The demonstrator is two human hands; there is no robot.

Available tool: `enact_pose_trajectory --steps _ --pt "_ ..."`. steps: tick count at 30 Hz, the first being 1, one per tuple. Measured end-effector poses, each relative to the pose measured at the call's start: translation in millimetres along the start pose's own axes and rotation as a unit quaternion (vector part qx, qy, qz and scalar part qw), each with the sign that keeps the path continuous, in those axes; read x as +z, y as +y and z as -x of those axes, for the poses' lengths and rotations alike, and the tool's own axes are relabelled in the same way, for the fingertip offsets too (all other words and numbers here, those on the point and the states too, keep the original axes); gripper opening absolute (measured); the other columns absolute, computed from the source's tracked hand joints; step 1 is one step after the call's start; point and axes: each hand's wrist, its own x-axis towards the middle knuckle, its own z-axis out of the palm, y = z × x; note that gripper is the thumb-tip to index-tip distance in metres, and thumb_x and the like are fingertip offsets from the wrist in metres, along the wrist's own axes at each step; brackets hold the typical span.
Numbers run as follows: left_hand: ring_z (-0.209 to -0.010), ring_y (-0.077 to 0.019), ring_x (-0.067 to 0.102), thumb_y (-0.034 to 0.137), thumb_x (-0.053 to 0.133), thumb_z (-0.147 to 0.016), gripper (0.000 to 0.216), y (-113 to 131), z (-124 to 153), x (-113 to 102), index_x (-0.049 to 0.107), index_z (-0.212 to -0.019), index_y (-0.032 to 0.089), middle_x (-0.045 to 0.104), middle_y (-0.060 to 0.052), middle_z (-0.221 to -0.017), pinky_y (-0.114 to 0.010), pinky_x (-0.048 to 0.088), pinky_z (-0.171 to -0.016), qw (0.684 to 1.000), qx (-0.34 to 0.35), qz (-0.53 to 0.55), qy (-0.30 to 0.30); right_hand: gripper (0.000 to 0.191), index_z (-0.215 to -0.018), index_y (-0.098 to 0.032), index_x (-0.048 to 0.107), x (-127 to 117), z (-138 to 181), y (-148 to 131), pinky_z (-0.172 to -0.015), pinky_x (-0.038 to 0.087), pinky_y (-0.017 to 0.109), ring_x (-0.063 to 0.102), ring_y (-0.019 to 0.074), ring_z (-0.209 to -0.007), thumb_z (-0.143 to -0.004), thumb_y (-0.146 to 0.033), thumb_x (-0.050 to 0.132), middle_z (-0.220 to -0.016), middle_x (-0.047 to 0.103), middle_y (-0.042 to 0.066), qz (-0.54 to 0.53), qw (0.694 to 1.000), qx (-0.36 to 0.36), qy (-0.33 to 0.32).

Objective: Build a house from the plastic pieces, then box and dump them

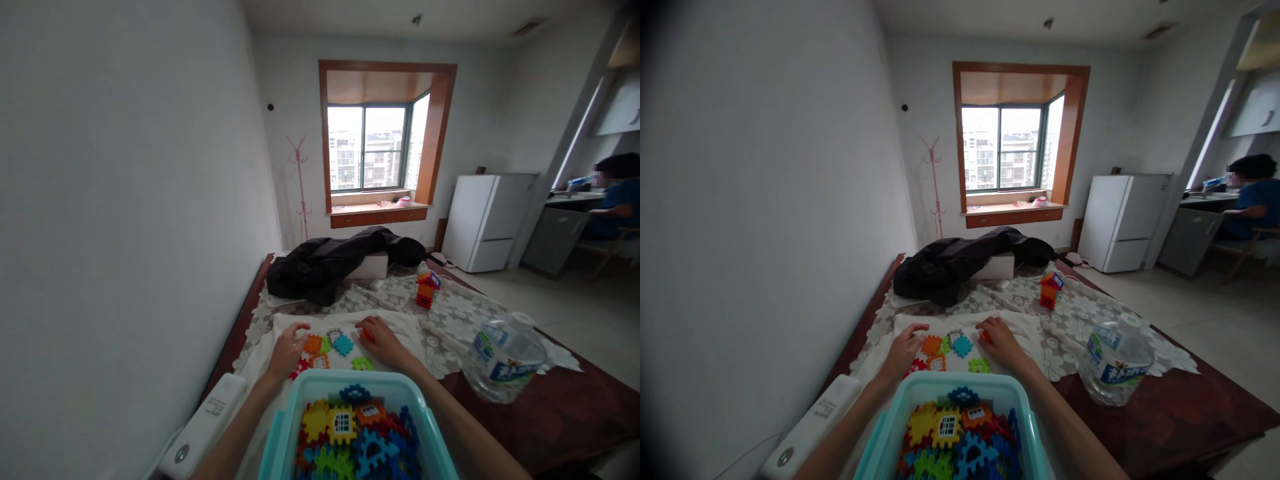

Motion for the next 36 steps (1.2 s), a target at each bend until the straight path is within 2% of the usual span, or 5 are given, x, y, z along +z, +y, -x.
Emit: enact_pose_trajectory --steps 4,8,12,24,36 --pt "-0.143 -0.0375 0.060 0.038 0.079 -0.083 0.047 -5.7 18.3 -1.2 0.076 -0.127 0.023 0.065 -0.017 -0.152 -0.056 0.046 -0.121 0.989 0.048 -0.103 -0.096 0.038 -0.133 -0.028 0.073 8.3 1.9 -12.3 -0.112 0.049 0.050 0.061 0.0315 -0.125 -0.097 -0.036 0.068 -0.133 0.069 0.012 -0.097 0.995 -0.023 0.016" --pt "-0.155 -0.0418 0.046 0.037 0.093 -0.068 0.075 -13.0 17.7 6.2 0.072 -0.139 0.025 0.051 -0.017 -0.167 -0.060 0.034 -0.130 0.978 0.073 -0.154 -0.123 0.072 -0.153 -0.032 0.061 26.2 3.7 -22.1 -0.126 0.033 0.060 0.044 0.0394 -0.150 -0.086 -0.041 0.085 -0.162 0.054 0.013 -0.043 0.993 -0.071 -0.087" --pt "-0.148 -0.0408 0.055 0.033 0.095 -0.064 0.072 -13.9 19.9 8.6 0.076 -0.134 0.027 0.064 -0.016 -0.155 -0.059 0.038 -0.128 0.989 0.059 -0.092 -0.101 0.056 -0.145 -0.027 0.067 36.5 4.2 -21.9 -0.121 0.041 0.056 0.056 0.0367 -0.139 -0.091 -0.034 0.078 -0.151 0.064 0.015 0.004 0.985 -0.103 -0.141" --pt "-0.135 -0.0289 0.065 0.017 0.063 -0.085 0.049 5.0 25.5 -0.4 0.071 -0.132 0.027 0.072 -0.008 -0.142 -0.050 0.046 -0.122 0.997 0.075 -0.033 -0.008 0.043 -0.139 -0.027 0.068 26.2 8.0 -27.7 -0.114 0.050 0.048 0.061 0.0311 -0.129 -0.097 -0.026 0.066 -0.138 0.065 0.012 -0.077 0.995 -0.057 -0.018" --pt "-0.124 -0.0326 0.070 0.026 0.056 -0.096 0.040 -3.7 19.3 -2.4 0.078 -0.129 0.025 0.078 -0.013 -0.128 -0.049 0.050 -0.114 0.971 0.073 -0.197 -0.111 0.051 -0.138 -0.027 0.068 20.2 5.8 -31.8 -0.105 0.053 0.041 0.067 0.0310 -0.115 -0.088 -0.018 0.070 -0.129 0.067 0.012 -0.005 0.995 -0.015 -0.093"
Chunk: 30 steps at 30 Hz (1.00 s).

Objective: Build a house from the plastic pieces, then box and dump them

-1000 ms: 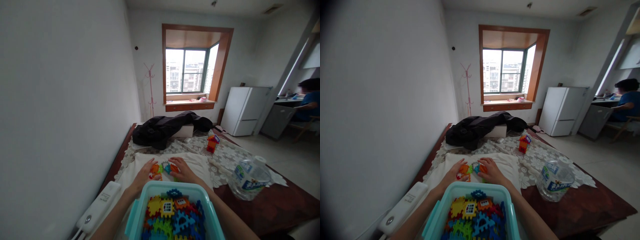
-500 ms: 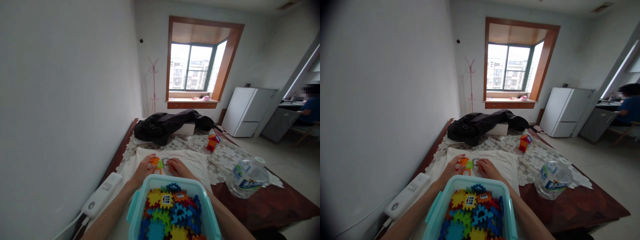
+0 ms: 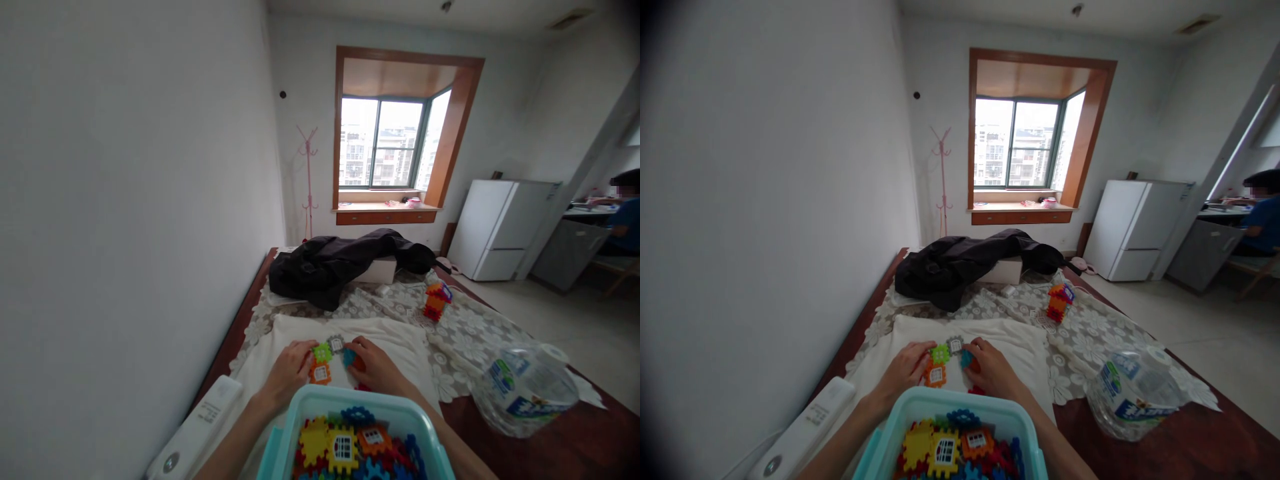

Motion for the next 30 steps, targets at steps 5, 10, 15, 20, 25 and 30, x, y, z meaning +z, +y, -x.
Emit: enact_pose_trajectory --steps 5,10,15,20,25,30 --pt "-0.134 -0.0381 0.063 0.043 0.081 -0.084 0.061 9.7 3.8 -14.3 0.071 -0.141 0.024 0.071 -0.015 -0.144 -0.051 0.045 -0.120 0.996 0.006 -0.052 -0.069 0.042 -0.140 -0.028 0.065 -6.1 -1.7 2.1 -0.102 0.055 0.044 0.068 0.0296 -0.112 -0.099 -0.032 0.065 -0.131 0.067 0.012 -0.042 0.995 0.016 0.085" --pt "-0.138 -0.0375 0.060 0.049 0.082 -0.083 0.078 18.9 9.2 -27.7 0.060 -0.152 0.022 0.065 -0.016 -0.152 -0.050 0.045 -0.121 0.984 0.008 -0.113 -0.140 0.046 -0.147 -0.027 0.060 -7.2 -0.2 -2.7 -0.107 0.054 0.044 0.066 0.0284 -0.119 -0.102 -0.036 0.062 -0.134 0.065 0.012 -0.021 0.997 0.008 0.079" --pt "-0.139 -0.0372 0.060 0.038 0.081 -0.081 0.082 17.1 12.6 -33.9 0.054 -0.156 0.020 0.064 -0.017 -0.153 -0.049 0.045 -0.121 0.982 -0.028 -0.110 -0.149 0.082 -0.156 -0.031 0.055 -2.2 1.7 -7.6 -0.120 0.040 0.060 0.049 0.0423 -0.143 -0.082 -0.048 0.086 -0.162 0.051 0.014 0.069 0.995 -0.035 -0.064" --pt "-0.130 -0.0322 0.068 0.039 0.068 -0.095 0.057 6.0 6.8 -26.4 0.060 -0.148 0.020 0.071 -0.017 -0.143 -0.048 0.050 -0.115 0.996 -0.068 -0.003 -0.056 0.051 -0.138 -0.025 0.067 -1.6 0.4 -8.7 -0.116 0.045 0.052 0.057 0.0352 -0.133 -0.089 -0.036 0.077 -0.146 0.065 0.012 0.047 0.997 -0.042 -0.053" --pt "-0.114 -0.0295 0.075 0.052 0.066 -0.097 0.054 -0.3 0.4 -15.4 0.062 -0.139 0.019 0.075 -0.017 -0.134 -0.046 0.059 -0.103 0.982 -0.106 0.153 0.037 0.052 -0.147 -0.024 0.058 1.6 3.8 6.1 -0.115 0.049 0.049 0.062 0.0314 -0.129 -0.097 -0.035 0.066 -0.140 0.066 0.013 -0.011 0.999 0.014 0.031" --pt "-0.132 -0.0324 0.068 0.046 0.076 -0.091 0.056 -3.8 2.5 -5.1 0.065 -0.141 0.023 0.071 -0.015 -0.143 -0.050 0.055 -0.113 0.992 -0.037 0.121 0.008 0.061 -0.166 -0.031 0.039 0.4 5.1 15.4 -0.131 0.029 0.054 0.037 0.0286 -0.158 -0.106 -0.029 0.046 -0.172 0.041 0.009 0.024 0.999 -0.020 0.002"
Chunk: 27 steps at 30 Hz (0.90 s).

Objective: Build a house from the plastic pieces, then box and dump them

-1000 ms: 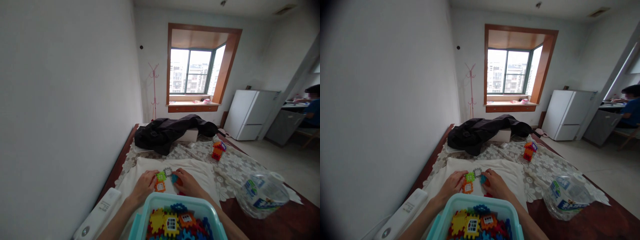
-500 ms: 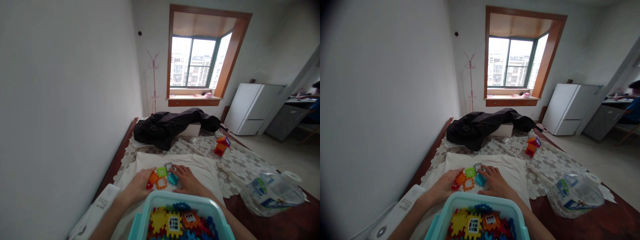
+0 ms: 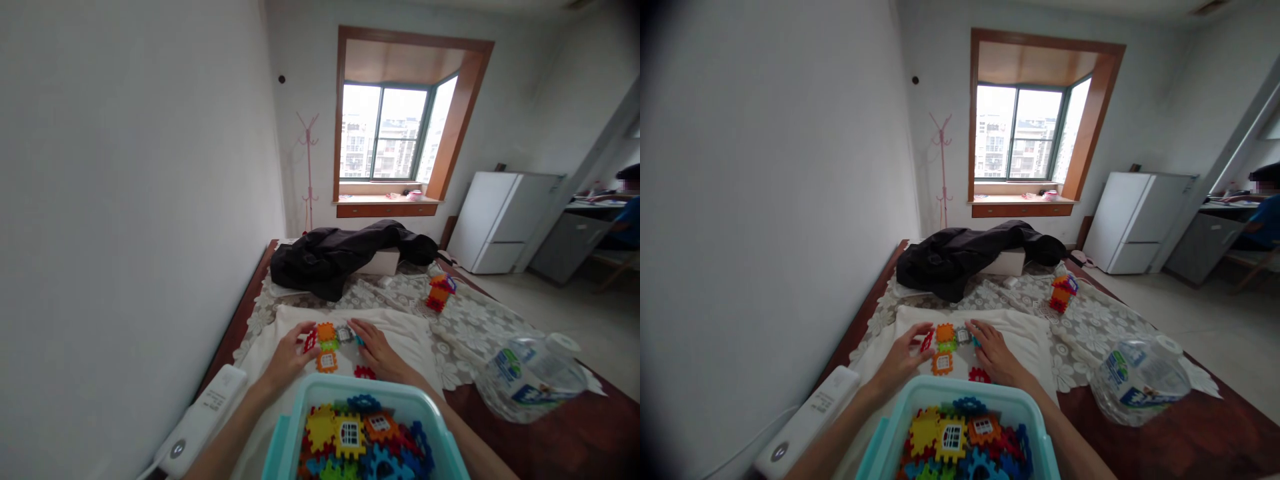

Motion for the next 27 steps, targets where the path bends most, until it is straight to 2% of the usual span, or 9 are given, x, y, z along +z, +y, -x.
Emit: enact_pose_trajectory --steps 3,6,8,13,15,18,20,24,27 --pt "-0.152 -0.0377 0.050 0.043 0.082 -0.087 0.065 -7.2 1.7 9.0 0.065 -0.147 0.027 0.059 -0.015 -0.161 -0.058 0.038 -0.128 0.982 0.055 -0.146 -0.109 0.071 -0.163 -0.032 0.047 -0.2 -3.5 -1.5 -0.133 0.020 0.061 0.032 0.0361 -0.161 -0.097 -0.043 0.067 -0.174 0.038 0.009 0.049 0.995 -0.015 -0.088" --pt "-0.161 -0.0410 0.035 0.044 0.079 -0.091 0.066 -14.9 1.3 18.2 0.061 -0.153 0.030 0.045 -0.014 -0.171 -0.066 0.030 -0.130 0.948 0.066 -0.254 -0.182 0.084 -0.160 -0.031 0.052 4.4 -6.1 -3.1 -0.133 0.019 0.063 0.036 0.0395 -0.159 -0.083 -0.044 0.082 -0.171 0.044 0.011 0.065 0.988 -0.031 -0.134" --pt "-0.157 -0.0381 0.044 0.040 0.075 -0.094 0.060 -16.5 1.3 21.5 0.062 -0.152 0.031 0.052 -0.013 -0.167 -0.064 0.033 -0.130 0.942 0.070 -0.275 -0.180 0.076 -0.159 -0.031 0.053 8.4 -6.6 -3.7 -0.132 0.024 0.061 0.041 0.0365 -0.156 -0.087 -0.039 0.077 -0.167 0.050 0.010 0.052 0.992 -0.034 -0.112" --pt "-0.143 -0.0299 0.061 0.029 0.069 -0.096 0.048 -5.7 5.1 18.9 0.068 -0.144 0.028 0.064 -0.010 -0.156 -0.049 0.045 -0.126 0.966 0.067 -0.235 -0.088 0.050 -0.155 -0.025 0.059 2.3 -6.5 -3.1 -0.127 0.038 0.052 0.053 0.0305 -0.146 -0.106 -0.033 0.048 -0.159 0.058 0.014 0.027 0.999 0.023 0.019" --pt "-0.145 -0.0301 0.058 0.028 0.067 -0.097 0.048 -2.9 5.9 17.1 0.067 -0.145 0.025 0.060 -0.012 -0.159 -0.050 0.045 -0.126 0.972 0.064 -0.218 -0.065 0.059 -0.159 -0.027 0.054 -7.5 -3.8 -0.7 -0.130 0.030 0.056 0.044 0.0337 -0.153 -0.103 -0.044 0.057 -0.166 0.050 0.013 0.036 0.998 0.044 -0.016" --pt "-0.154 -0.0350 0.049 0.035 0.075 -0.092 0.066 -8.8 5.4 17.0 0.058 -0.154 0.021 0.047 -0.018 -0.169 -0.055 0.039 -0.129 0.971 0.064 -0.222 -0.067 0.104 -0.170 -0.029 0.034 -20.7 4.7 3.6 -0.134 0.011 0.062 0.016 0.0405 -0.166 -0.082 -0.056 0.081 -0.180 0.023 0.012 0.067 0.981 0.105 -0.147" --pt "-0.157 -0.0370 0.043 0.038 0.077 -0.090 0.075 -18.4 4.6 18.4 0.053 -0.158 0.021 0.041 -0.019 -0.173 -0.058 0.035 -0.132 0.964 0.066 -0.241 -0.088 0.118 -0.173 -0.026 0.024 -24.5 9.5 5.2 -0.134 0.007 0.061 0.008 0.0413 -0.167 -0.076 -0.055 0.085 -0.181 0.015 0.013 0.074 0.969 0.145 -0.187" --pt "-0.160 -0.0375 0.039 0.041 0.074 -0.093 0.079 -36.9 3.6 21.6 0.045 -0.163 0.020 0.037 -0.021 -0.174 -0.060 0.033 -0.132 0.960 0.073 -0.253 -0.097 0.096 -0.171 -0.023 0.032 -24.0 9.1 6.4 -0.133 0.023 0.053 0.031 0.0364 -0.162 -0.089 -0.046 0.076 -0.174 0.037 0.016 0.043 0.989 0.108 -0.096" --pt "-0.158 -0.0388 0.043 0.041 0.076 -0.091 0.084 -42.4 2.9 22.6 0.042 -0.164 0.018 0.041 -0.024 -0.171 -0.062 0.036 -0.130 0.964 0.076 -0.242 -0.080 0.093 -0.170 -0.023 0.034 -25.8 7.7 11.9 -0.127 0.030 0.058 0.041 0.0398 -0.155 -0.090 -0.046 0.076 -0.169 0.045 0.019 0.052 0.991 0.119 -0.035"
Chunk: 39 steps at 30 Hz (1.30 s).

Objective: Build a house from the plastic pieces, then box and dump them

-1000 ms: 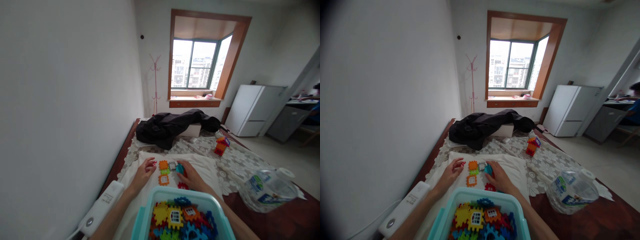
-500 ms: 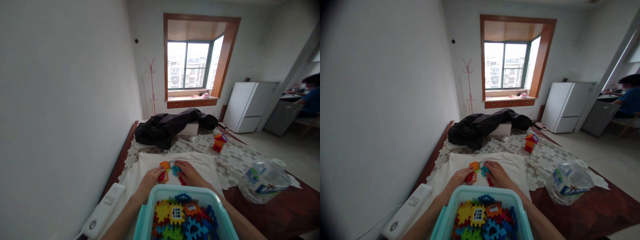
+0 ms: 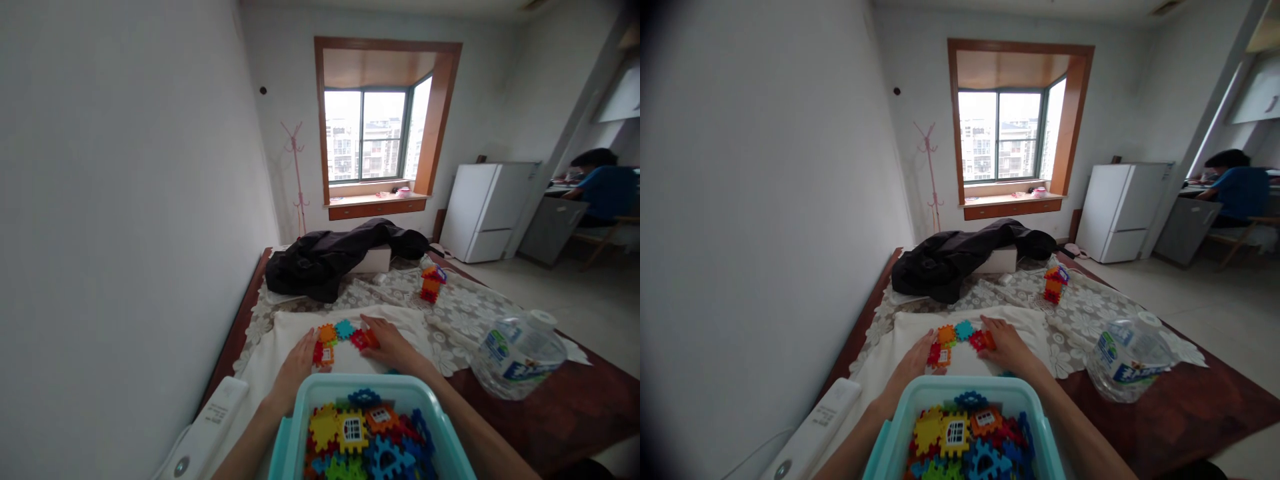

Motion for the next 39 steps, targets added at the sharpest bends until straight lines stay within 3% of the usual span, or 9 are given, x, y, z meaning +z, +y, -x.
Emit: enact_pose_trajectory --steps 4,8,13,16,20,26,30,34,39 --pt "-0.157 -0.0374 0.045 0.049 0.076 -0.091 0.087 2.9 0.1 -0.7 0.040 -0.164 0.020 0.045 -0.022 -0.170 -0.061 0.036 -0.131 1.000 0.020 -0.005 0.020 0.110 -0.167 -0.025 0.039 -9.3 4.8 15.1 -0.126 0.029 0.064 0.037 0.0454 -0.155 -0.073 -0.052 0.090 -0.171 0.041 0.019 0.022 0.999 0.035 -0.022" --pt "-0.158 -0.0380 0.043 0.054 0.072 -0.093 0.086 10.4 2.0 -3.3 0.042 -0.163 0.016 0.045 -0.022 -0.169 -0.058 0.034 -0.132 0.999 0.022 -0.020 0.019 0.075 -0.154 -0.022 0.058 -19.4 6.9 19.4 -0.122 0.040 0.049 0.053 0.0363 -0.143 -0.084 -0.037 0.080 -0.156 0.058 0.016 0.006 1.000 -0.017 -0.022" --pt "-0.155 -0.0346 0.047 0.046 0.065 -0.098 0.070 17.3 0.1 -5.5 0.048 -0.159 0.016 0.048 -0.020 -0.168 -0.055 0.036 -0.131 0.999 0.006 -0.033 0.011 0.050 -0.141 -0.014 0.068 -22.6 2.9 10.5 -0.114 0.047 0.046 0.063 0.0323 -0.124 -0.093 -0.027 0.064 -0.132 0.071 0.017 0.012 0.998 -0.052 0.013" --pt "-0.151 -0.0343 0.052 0.044 0.067 -0.096 0.068 20.0 -4.2 -7.2 0.051 -0.157 0.019 0.052 -0.019 -0.166 -0.054 0.038 -0.129 0.999 -0.001 -0.031 0.014 0.058 -0.150 -0.020 0.061 -15.7 2.8 5.1 -0.120 0.042 0.048 0.055 0.0308 -0.138 -0.093 -0.029 0.065 -0.147 0.064 0.015 -0.010 0.997 -0.069 0.023" --pt "-0.154 -0.0349 0.048 0.042 0.069 -0.094 0.069 18.4 -6.6 -7.7 0.051 -0.158 0.020 0.050 -0.018 -0.167 -0.056 0.036 -0.130 1.000 0.021 -0.023 0.000 0.086 -0.168 -0.025 0.036 3.4 1.2 -3.7 -0.129 0.025 0.060 0.030 0.0365 -0.160 -0.092 -0.039 0.072 -0.175 0.034 0.015 0.037 0.997 -0.071 -0.014" --pt "-0.167 -0.0369 0.022 0.039 0.059 -0.099 0.074 2.6 -10.2 9.8 0.038 -0.166 0.016 0.028 -0.021 -0.178 -0.058 0.025 -0.134 0.997 0.040 -0.061 -0.023 0.072 -0.164 -0.024 0.043 15.5 -4.3 -14.3 -0.126 0.030 0.061 0.041 0.0383 -0.153 -0.101 -0.050 0.065 -0.168 0.046 0.017 0.063 0.993 -0.101 -0.020" --pt "-0.167 -0.0448 0.011 0.050 0.067 -0.095 0.086 5.2 -32.3 23.2 0.034 -0.168 0.019 0.019 -0.024 -0.180 -0.070 0.016 -0.130 0.995 0.005 -0.094 -0.026 0.080 -0.169 -0.020 0.032 13.9 -12.1 -24.2 -0.128 0.030 0.056 0.035 0.0369 -0.158 -0.100 -0.044 0.064 -0.176 0.031 0.017 0.071 0.991 -0.115 0.010" --pt "-0.164 -0.0490 0.020 0.064 0.078 -0.083 0.102 19.9 -52.1 23.6 0.039 -0.165 0.017 0.032 -0.028 -0.174 -0.071 0.016 -0.130 0.997 0.012 -0.073 -0.027 0.063 -0.159 -0.018 0.049 11.3 -21.2 -36.4 -0.124 0.037 0.048 0.052 0.0324 -0.143 -0.099 -0.034 0.061 -0.159 0.055 0.016 0.078 0.987 -0.137 0.020" --pt "-0.148 -0.0352 0.052 0.040 0.068 -0.094 0.070 26.8 -46.9 14.5 0.047 -0.157 0.016 0.058 -0.021 -0.157 -0.058 0.040 -0.126 0.996 0.088 0.014 0.002 0.054 -0.147 -0.018 0.058 6.5 -18.0 -44.2 -0.116 0.045 0.043 0.060 0.0300 -0.127 -0.095 -0.028 0.064 -0.139 0.066 0.015 0.070 0.985 -0.150 0.036"
